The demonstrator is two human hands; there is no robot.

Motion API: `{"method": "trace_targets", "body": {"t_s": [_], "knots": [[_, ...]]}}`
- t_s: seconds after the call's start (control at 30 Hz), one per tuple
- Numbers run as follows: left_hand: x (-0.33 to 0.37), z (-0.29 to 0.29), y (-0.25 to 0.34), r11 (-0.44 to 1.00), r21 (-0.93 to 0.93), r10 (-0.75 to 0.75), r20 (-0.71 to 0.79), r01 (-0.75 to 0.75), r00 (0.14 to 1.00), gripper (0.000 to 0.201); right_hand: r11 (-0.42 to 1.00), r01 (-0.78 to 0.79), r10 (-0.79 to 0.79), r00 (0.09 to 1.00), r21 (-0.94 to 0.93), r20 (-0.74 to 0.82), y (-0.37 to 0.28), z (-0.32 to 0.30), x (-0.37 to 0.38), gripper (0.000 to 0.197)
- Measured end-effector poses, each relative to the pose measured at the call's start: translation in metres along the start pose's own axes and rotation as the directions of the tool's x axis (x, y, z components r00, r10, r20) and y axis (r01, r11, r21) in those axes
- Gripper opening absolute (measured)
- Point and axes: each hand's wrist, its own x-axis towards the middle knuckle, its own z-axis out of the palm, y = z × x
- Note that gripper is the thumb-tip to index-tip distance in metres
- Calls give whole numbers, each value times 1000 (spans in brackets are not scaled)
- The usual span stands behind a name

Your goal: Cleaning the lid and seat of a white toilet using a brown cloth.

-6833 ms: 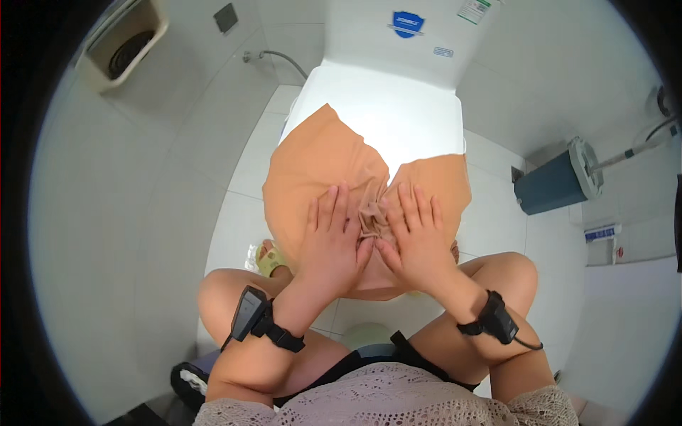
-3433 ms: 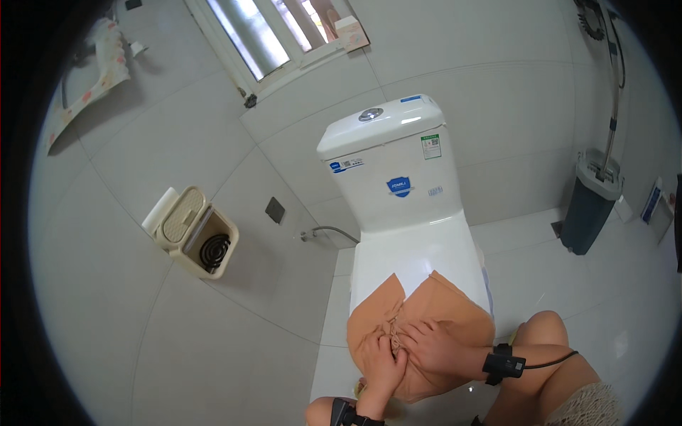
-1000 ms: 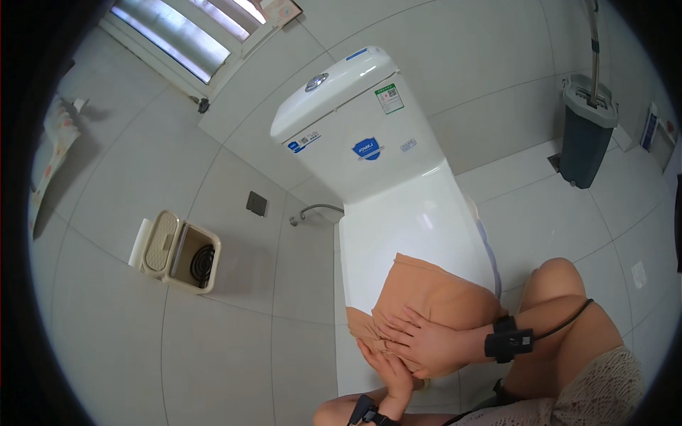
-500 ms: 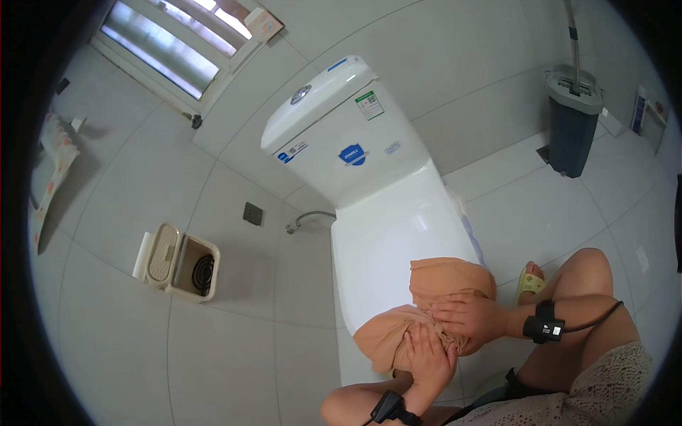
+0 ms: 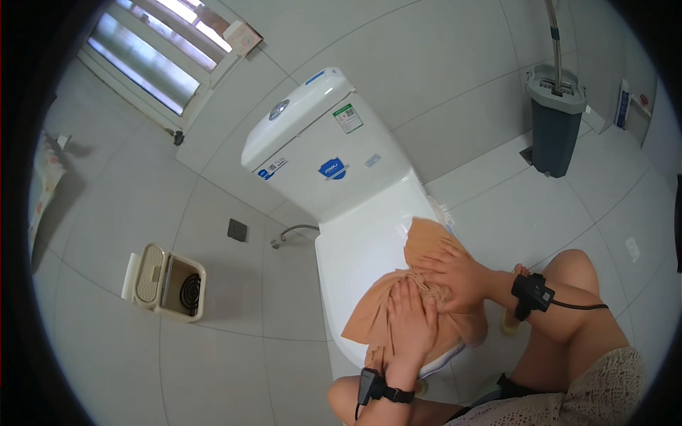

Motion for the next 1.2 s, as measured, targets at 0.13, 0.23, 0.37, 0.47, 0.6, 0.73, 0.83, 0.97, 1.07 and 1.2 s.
{"method": "trace_targets", "body": {"t_s": [0.13, 0.23, 0.37, 0.47, 0.6, 0.73, 0.83, 0.97, 1.07, 1.2], "knots": [[13, -2, -25, 995, 72, -71, 7, 70, 997, 55, 991, -123, 124, 992, -43, 34, 2, 10, 25, 76], [12, -5, -47, 986, 108, -127, 10, 125, 992, 54, 985, -148, 153, 987, -88, 55, -2, 24, 46, 81], [3, -17, -70, 968, 90, -232, -24, 233, 972, 56, 978, -137, 159, 978, -155, 136, -19, 46, 70, 80], [-10, -21, -92, 949, 114, -289, -54, 294, 956, 56, 987, -91, 112, 981, -134, 158, -37, 63, 86, 76], [-32, -26, -108, 919, 120, -367, -89, 375, 926, 54, 990, -50, 82, 966, -133, 245, -61, 77, 100, 71], [-56, -25, -107, 939, 44, -328, -180, 340, 927, 48, 990, 38, 5, 952, -133, 307, -79, 79, 102, 69], [-74, -22, -98, 940, -63, -339, -237, 334, 910, 47, 989, 111, -70, 934, -99, 352, -89, 79, 98, 69], [-97, -14, -83, 943, -90, -333, -270, 320, 904, 49, 978, 206, -171, 896, -42, 409, -102, 72, 87, 70], [-105, -9, -68, 957, -87, -290, -284, 277, 914, 50, 973, 230, -221, 920, 10, 323, -102, 68, 66, 70], [-104, -9, -52, 980, -22, -198, -192, 198, 961, 50, 974, 220, -225, 947, 44, 231, -95, 59, 40, 69]]}}
